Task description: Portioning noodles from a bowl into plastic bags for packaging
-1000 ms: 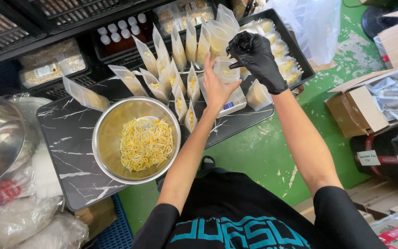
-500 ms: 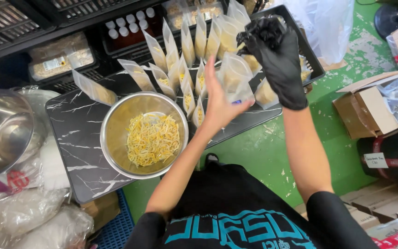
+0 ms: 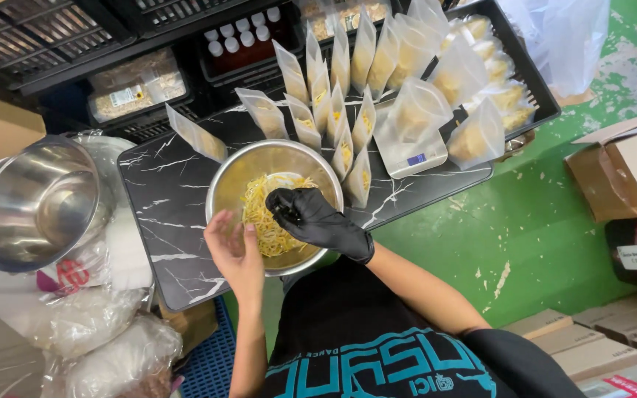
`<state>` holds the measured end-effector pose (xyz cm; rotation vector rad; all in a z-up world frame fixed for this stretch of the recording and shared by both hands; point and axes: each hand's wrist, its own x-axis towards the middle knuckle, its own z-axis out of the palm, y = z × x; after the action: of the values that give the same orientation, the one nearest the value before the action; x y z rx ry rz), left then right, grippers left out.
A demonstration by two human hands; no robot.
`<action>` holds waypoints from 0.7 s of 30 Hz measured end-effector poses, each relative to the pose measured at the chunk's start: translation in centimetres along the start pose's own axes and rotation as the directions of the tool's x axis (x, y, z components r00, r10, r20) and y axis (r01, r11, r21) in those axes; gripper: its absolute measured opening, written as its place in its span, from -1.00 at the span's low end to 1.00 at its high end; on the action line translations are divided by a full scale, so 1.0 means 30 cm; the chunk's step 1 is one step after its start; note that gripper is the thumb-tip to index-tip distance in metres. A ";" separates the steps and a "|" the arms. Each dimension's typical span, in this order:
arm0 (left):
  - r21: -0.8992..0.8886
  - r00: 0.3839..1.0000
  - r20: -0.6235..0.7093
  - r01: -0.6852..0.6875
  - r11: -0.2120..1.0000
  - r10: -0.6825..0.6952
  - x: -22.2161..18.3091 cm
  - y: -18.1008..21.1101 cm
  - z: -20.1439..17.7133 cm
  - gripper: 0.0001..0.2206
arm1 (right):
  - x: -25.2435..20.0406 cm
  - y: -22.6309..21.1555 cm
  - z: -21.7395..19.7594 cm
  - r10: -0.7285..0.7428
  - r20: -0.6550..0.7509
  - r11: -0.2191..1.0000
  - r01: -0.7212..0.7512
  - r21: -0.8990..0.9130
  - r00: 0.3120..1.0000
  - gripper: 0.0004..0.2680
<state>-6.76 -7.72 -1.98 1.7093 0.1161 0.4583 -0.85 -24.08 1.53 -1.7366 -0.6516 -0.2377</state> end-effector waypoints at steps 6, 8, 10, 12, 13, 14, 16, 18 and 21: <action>-0.040 0.996 -0.086 0.024 0.999 -0.028 0.069 0.033 -0.064 -0.70 | 0.022 -0.016 0.063 0.042 -0.025 0.994 -0.039 0.101 0.999 -0.92; -0.019 0.997 -0.074 -0.025 0.999 0.024 0.087 0.042 -0.075 -0.75 | 0.019 0.002 0.083 0.072 -0.017 0.995 -0.071 0.077 0.997 -0.92; 0.002 0.997 -0.063 -0.041 0.999 0.041 0.093 0.041 -0.089 -0.82 | 0.021 -0.006 0.095 0.092 -0.018 0.989 -0.089 0.117 0.996 -0.91; 0.022 0.997 -0.050 -0.060 0.998 0.061 0.091 0.023 -0.107 -0.88 | 0.020 -0.008 0.109 0.109 -0.021 0.982 -0.105 0.155 0.994 -0.89; 0.021 0.998 -0.045 -0.050 0.999 0.051 0.086 0.006 -0.117 -0.93 | 0.018 -0.006 0.115 0.126 -0.035 0.986 -0.121 0.117 0.991 -0.94; 0.020 0.998 -0.040 -0.041 0.999 0.042 0.082 -0.010 -0.126 -0.95 | 0.016 -0.003 0.120 0.141 -0.048 0.987 -0.137 0.080 0.989 -0.94; 0.021 0.999 -0.036 -0.031 0.999 0.032 0.079 -0.022 -0.139 -0.91 | 0.039 -0.050 0.110 0.127 -0.053 0.991 -0.124 0.044 0.991 -0.95; 0.024 0.999 -0.037 -0.019 1.000 0.020 0.074 -0.034 -0.152 -0.85 | 0.033 -0.045 0.117 0.112 -0.053 0.994 -0.112 0.010 0.992 -0.95; 0.023 0.999 -0.042 -0.031 0.999 0.032 0.077 -0.044 -0.163 -0.78 | 0.001 0.025 0.143 0.138 -0.084 0.990 -0.136 0.028 0.987 -0.94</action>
<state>-6.19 -2.18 -2.10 1.7258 0.1261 0.5186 -1.19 -20.13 -0.24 -1.7324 -0.4682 -0.2072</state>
